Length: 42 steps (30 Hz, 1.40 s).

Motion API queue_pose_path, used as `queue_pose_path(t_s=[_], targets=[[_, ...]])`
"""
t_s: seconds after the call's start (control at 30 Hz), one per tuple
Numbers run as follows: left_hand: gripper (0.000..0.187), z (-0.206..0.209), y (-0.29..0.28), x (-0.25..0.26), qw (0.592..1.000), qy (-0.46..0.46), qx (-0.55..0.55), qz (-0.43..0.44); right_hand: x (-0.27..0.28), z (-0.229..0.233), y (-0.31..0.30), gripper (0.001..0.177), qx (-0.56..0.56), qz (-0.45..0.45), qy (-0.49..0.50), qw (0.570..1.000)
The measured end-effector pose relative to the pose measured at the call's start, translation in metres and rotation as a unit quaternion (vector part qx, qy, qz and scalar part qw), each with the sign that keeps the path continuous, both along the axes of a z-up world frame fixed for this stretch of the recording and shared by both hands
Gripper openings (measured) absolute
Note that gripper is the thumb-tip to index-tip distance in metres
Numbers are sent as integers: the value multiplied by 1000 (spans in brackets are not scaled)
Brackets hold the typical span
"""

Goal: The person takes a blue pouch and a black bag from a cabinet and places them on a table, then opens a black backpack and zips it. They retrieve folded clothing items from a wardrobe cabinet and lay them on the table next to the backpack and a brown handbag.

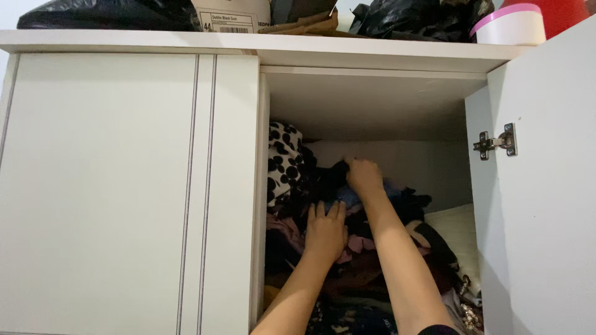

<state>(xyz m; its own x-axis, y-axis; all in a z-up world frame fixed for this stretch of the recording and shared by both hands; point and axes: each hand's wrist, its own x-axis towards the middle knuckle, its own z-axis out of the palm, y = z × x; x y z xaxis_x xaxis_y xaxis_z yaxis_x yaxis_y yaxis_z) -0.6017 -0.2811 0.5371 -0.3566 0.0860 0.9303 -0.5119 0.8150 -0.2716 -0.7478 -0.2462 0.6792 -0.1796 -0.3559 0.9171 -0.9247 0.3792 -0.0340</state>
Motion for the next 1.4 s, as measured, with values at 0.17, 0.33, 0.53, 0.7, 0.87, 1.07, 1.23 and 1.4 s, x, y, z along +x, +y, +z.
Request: queue_pose_path(t_s=[0.17,0.33,0.53,0.7,0.87,1.07,1.23,1.4], targets=[[62,0,-2,-3,1000,5,-1,2,-3,-4,14,47,-127,24,86,988],[65,0,-3,-6,999,6,21,-27,-12,-10,43,44,-145,27,95,984],[54,3,-3,-4,1000,-10,21,9,-12,-15,89,49,-163,25,66,984],[49,4,2,-1,998,-23,21,46,11,-4,128,59,135,-107,-124,977],[41,6,5,2,995,-58,38,66,49,-12,114,96,190,-110,8,976],[42,2,3,4,998,-27,1,54,31,-14,75,66,146,11,-40,988],[49,2,7,4,995,-43,26,87,0,-16,49,49,43,11,-6,999],[49,2,15,10,992,-72,65,82,-13,-19,52,51,-43,-8,11,999]])
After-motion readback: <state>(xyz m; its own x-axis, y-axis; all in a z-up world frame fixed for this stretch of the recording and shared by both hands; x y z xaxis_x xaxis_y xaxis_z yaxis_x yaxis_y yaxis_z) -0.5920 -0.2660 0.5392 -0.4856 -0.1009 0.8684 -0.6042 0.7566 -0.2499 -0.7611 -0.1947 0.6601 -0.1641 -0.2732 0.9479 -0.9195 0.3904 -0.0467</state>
